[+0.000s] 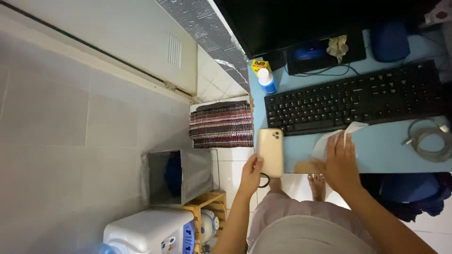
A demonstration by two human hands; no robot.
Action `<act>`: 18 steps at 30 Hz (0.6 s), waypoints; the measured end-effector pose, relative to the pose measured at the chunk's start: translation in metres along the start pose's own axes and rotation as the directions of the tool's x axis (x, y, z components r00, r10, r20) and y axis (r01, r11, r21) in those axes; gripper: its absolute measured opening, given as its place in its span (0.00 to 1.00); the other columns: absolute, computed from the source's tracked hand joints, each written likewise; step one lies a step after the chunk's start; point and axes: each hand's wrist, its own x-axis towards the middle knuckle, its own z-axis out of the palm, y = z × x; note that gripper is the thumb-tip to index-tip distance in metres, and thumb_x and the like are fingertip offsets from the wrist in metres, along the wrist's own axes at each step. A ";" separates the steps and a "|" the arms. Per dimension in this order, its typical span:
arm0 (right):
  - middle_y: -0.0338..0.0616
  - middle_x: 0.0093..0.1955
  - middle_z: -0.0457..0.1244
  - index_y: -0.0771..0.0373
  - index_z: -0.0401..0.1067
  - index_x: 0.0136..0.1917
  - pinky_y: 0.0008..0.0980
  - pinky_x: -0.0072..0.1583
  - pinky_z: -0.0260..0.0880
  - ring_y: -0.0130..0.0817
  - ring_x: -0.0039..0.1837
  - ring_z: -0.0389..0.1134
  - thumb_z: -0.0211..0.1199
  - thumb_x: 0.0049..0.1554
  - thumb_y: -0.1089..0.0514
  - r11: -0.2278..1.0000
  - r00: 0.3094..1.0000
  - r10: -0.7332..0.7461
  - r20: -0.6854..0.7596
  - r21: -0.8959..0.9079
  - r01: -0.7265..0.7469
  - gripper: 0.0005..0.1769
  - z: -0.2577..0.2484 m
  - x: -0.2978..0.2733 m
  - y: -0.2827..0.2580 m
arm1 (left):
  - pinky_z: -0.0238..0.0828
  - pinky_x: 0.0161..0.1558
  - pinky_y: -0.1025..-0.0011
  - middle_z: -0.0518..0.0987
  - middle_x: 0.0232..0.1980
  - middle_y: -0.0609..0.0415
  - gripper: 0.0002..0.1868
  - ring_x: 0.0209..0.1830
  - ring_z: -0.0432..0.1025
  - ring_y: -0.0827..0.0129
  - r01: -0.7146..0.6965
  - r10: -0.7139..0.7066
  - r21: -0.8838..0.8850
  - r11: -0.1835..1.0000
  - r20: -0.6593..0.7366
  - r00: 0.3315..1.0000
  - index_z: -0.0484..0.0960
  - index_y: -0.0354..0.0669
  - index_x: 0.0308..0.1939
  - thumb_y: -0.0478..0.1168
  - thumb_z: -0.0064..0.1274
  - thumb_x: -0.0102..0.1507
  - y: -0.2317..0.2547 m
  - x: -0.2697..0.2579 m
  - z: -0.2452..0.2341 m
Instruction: The recorder wipes down various surfaces including a refrigerator, a desk, and shelves using a white cloth.
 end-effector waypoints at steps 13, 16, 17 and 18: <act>0.54 0.58 0.66 0.64 0.71 0.64 0.39 0.61 0.68 0.48 0.58 0.69 0.49 0.68 0.54 0.788 0.967 0.237 0.095 0.563 -0.249 0.17 -0.020 -0.037 0.089 | 0.74 0.42 0.61 0.81 0.55 0.47 0.24 0.32 0.76 0.50 -0.061 0.242 0.594 0.802 -0.229 0.943 0.82 0.46 0.57 0.53 0.63 0.61 0.101 0.068 0.048; 0.55 0.49 0.67 0.67 0.72 0.63 0.38 0.56 0.67 0.44 0.51 0.67 0.50 0.74 0.47 0.703 0.917 0.393 0.066 0.622 -0.346 0.21 -0.031 -0.015 0.088 | 0.75 0.48 0.62 0.78 0.63 0.41 0.37 0.57 0.75 0.52 -0.201 0.357 0.427 0.882 -0.325 0.876 0.73 0.40 0.64 0.54 0.67 0.58 0.117 0.138 0.050; 0.55 0.49 0.67 0.67 0.72 0.63 0.38 0.56 0.67 0.44 0.51 0.67 0.50 0.74 0.47 0.705 0.920 0.387 0.065 0.622 -0.341 0.21 -0.044 0.002 0.080 | 0.75 0.48 0.62 0.78 0.63 0.41 0.37 0.57 0.75 0.52 -0.201 0.358 0.425 0.882 -0.331 0.873 0.73 0.40 0.64 0.54 0.67 0.58 0.119 0.156 0.053; 0.54 0.50 0.67 0.66 0.72 0.65 0.38 0.56 0.66 0.42 0.51 0.67 0.49 0.74 0.46 0.691 0.923 0.380 0.061 0.645 -0.327 0.23 -0.057 0.019 0.071 | 0.74 0.51 0.61 0.77 0.63 0.39 0.41 0.59 0.74 0.51 -0.226 0.399 0.459 0.859 -0.324 0.858 0.71 0.38 0.65 0.55 0.69 0.55 0.121 0.174 0.056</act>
